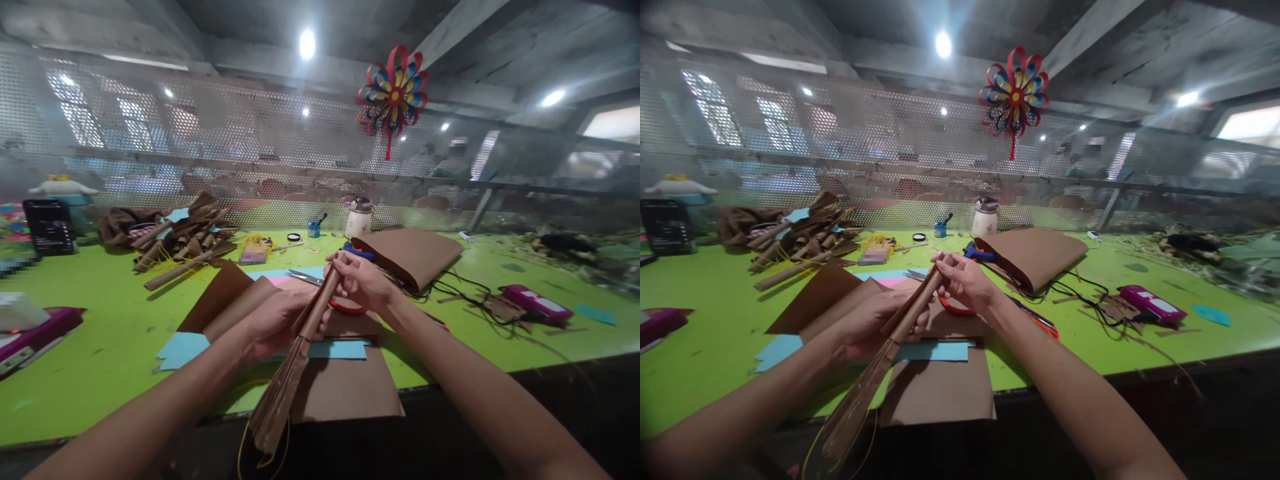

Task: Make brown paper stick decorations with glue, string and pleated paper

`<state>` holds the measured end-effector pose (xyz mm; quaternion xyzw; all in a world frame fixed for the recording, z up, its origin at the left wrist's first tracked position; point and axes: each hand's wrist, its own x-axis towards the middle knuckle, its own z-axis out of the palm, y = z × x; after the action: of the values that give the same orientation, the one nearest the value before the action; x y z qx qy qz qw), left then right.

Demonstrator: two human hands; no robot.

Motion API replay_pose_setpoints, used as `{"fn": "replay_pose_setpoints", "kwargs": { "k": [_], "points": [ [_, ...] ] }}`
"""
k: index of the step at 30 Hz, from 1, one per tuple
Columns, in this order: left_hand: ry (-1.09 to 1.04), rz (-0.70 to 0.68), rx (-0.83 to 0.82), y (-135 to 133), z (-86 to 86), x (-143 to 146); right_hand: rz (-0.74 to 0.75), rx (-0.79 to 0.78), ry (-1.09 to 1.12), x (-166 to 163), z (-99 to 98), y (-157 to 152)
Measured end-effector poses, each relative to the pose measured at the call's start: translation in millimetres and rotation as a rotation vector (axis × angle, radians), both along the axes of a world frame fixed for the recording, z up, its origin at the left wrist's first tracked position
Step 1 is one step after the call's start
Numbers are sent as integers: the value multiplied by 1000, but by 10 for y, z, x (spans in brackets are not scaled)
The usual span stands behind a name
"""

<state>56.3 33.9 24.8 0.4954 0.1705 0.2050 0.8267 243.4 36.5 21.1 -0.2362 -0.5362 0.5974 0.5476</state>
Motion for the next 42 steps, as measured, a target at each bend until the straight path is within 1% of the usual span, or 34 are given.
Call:
{"fn": "replay_pose_setpoints", "kwargs": {
  "k": [5, 8, 14, 18, 24, 34, 38, 42],
  "points": [
    [16, 11, -17, -56, 28, 36, 4, -2, -5, -15, 32, -29],
    [35, 17, -28, -62, 38, 38, -18, -10, -15, -22, 45, -41],
    [58, -34, -60, -67, 27, 27, -49, -48, -17, -8, 73, -52],
    [23, -50, -73, -89, 6, 35, -44, -54, -13, 7, 68, -42],
    [15, -17, -87, -105, 12, 66, -47, -60, -24, 15, 52, -29],
    [-44, -23, -59, -133, 2, 100, -39, -50, -14, 24, 39, -8],
    [-62, -28, -80, -163, 2, 109, -25, -33, 1, 19, 25, 1],
    [-68, 10, -105, -201, 24, 127, -17, -27, 12, 17, 20, 5]
  ]
}}
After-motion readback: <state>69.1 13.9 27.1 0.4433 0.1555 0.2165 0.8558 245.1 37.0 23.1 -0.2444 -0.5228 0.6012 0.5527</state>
